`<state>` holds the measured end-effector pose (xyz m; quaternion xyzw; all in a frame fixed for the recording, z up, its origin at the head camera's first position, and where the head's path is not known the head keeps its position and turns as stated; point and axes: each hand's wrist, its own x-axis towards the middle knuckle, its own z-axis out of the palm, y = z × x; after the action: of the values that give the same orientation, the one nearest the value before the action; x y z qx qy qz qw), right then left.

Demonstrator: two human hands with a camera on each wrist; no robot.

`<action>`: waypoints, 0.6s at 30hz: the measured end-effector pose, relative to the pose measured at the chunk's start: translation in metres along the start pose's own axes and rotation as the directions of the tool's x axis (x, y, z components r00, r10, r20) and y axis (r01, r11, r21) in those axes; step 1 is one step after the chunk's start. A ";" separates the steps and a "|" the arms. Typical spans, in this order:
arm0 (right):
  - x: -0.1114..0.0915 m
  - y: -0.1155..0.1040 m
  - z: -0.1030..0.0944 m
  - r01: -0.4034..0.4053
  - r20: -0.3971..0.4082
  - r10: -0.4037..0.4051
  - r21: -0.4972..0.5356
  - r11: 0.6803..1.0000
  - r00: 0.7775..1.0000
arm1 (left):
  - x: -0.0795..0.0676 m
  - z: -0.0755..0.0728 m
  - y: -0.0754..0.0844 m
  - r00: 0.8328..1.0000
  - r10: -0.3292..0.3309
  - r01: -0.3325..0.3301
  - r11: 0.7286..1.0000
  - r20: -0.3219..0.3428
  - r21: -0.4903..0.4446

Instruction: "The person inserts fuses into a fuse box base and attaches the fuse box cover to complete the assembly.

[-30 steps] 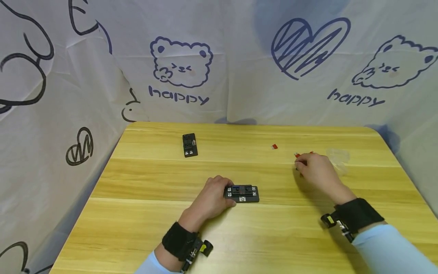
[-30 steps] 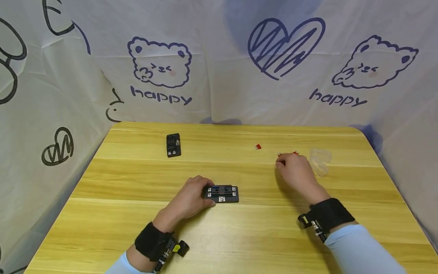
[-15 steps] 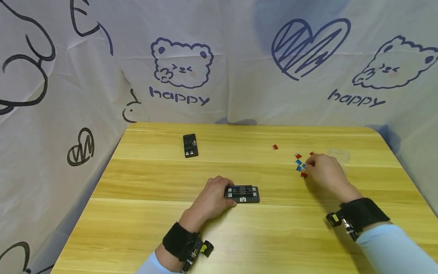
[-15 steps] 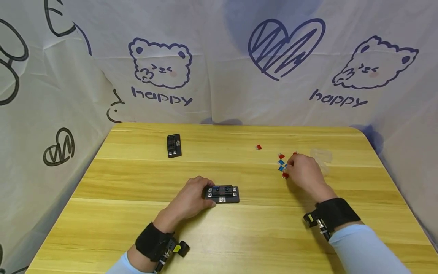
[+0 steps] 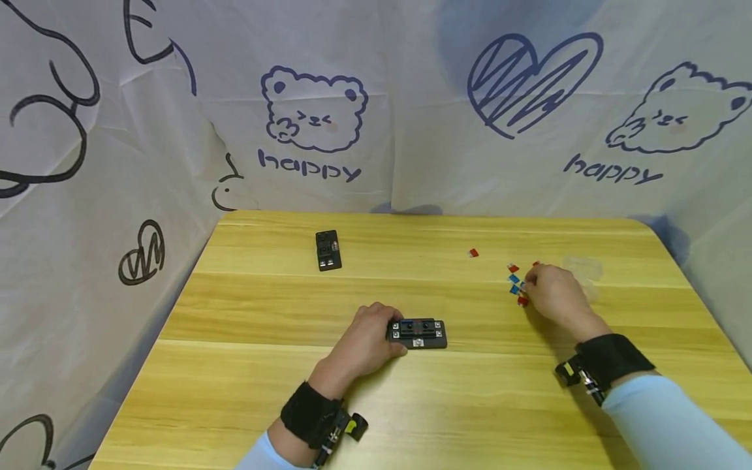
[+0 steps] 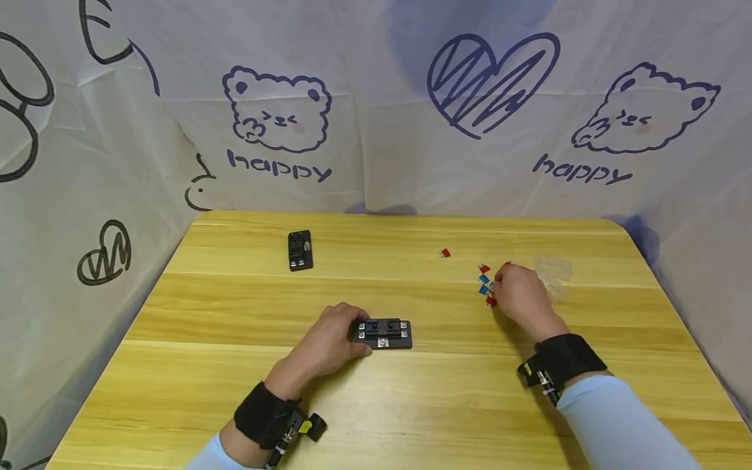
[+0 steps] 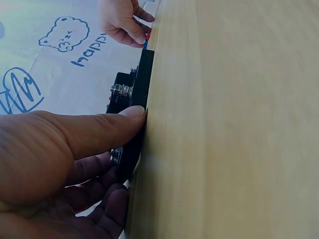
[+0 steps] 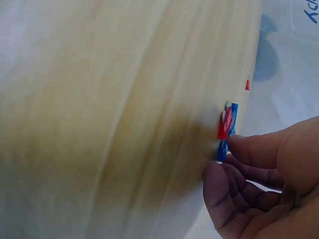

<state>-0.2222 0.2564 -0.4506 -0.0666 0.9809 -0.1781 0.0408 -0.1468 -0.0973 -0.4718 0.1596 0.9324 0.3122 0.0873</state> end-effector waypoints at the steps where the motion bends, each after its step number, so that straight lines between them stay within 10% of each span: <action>1: 0.001 0.000 0.001 -0.005 0.002 0.005 -0.002 1.000 1.000 | 0.000 0.000 0.000 1.000 0.002 -0.002 1.000 -0.001 -0.002; 18: 0.004 0.003 0.004 -0.049 0.030 0.049 0.014 0.999 0.998 | 0.000 0.001 -0.002 1.000 0.008 -0.008 1.000 -0.004 0.001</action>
<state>-0.2261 0.2568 -0.4554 -0.0449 0.9802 -0.1831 0.0601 -0.1470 -0.0981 -0.4741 0.1627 0.9321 0.3125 0.0841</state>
